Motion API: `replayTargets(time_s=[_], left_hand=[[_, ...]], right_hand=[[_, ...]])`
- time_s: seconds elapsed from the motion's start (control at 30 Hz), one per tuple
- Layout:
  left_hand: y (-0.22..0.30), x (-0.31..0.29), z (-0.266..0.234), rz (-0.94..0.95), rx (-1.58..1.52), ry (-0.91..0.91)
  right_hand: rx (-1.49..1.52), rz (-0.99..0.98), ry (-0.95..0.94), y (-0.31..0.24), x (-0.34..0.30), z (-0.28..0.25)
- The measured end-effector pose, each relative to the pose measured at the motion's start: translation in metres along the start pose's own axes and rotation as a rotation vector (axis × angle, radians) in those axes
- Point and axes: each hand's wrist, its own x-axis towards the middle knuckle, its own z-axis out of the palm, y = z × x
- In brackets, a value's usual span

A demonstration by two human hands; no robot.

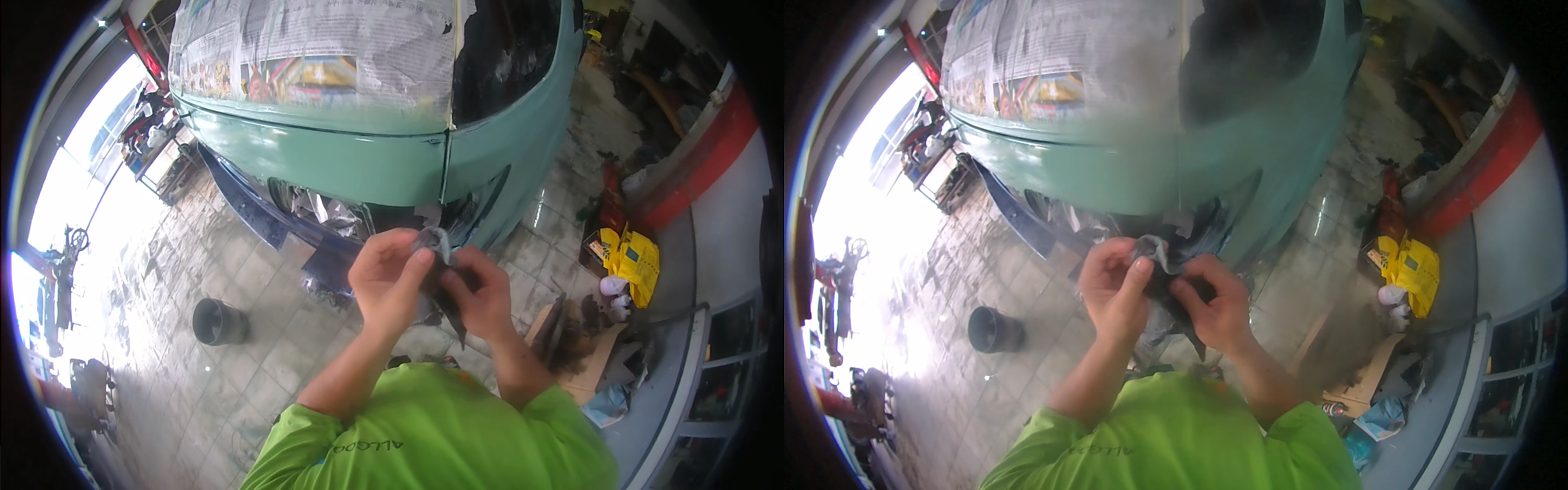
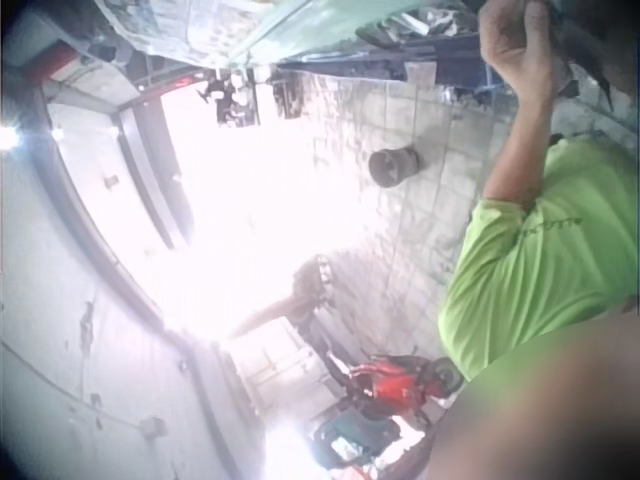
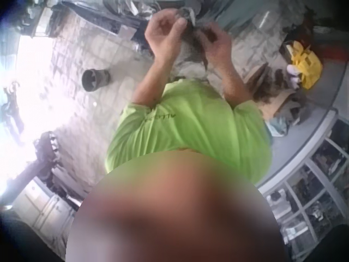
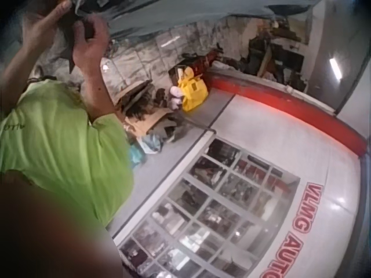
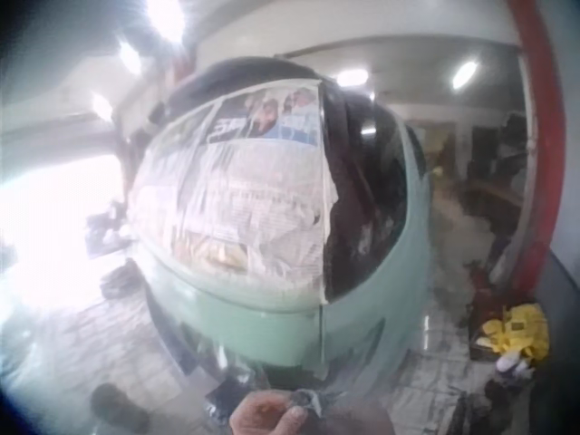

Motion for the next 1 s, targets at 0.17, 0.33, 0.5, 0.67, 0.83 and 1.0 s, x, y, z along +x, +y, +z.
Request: replayTargets(time_s=[0.17,0.33,0.5,0.67,0.83,1.0], left_hand=[[0.024,0.013,-0.035,0.13,0.032,-0.047],[0.034,0.04,-0.031,-0.303,-0.019,-0.225],[0.044,0.092,-0.014,0.071,0.602,-0.201],[0.051,0.138,-0.018,0.669,0.782,-0.441],[0.053,0.149,-0.027,0.615,0.972,-0.632],[0.062,0.162,-0.037,0.694,1.105,-0.674]], right_hand=[[0.381,0.189,0.136,-0.01,0.031,0.009],[-0.187,-0.091,0.171,-0.035,0.073,0.02],[-0.425,-0.068,0.331,-0.054,0.117,0.024],[-0.462,0.041,0.313,-0.052,0.145,0.003],[-0.41,0.073,0.292,-0.042,0.154,0.007],[-0.526,0.042,0.311,-0.041,0.155,0.016]])
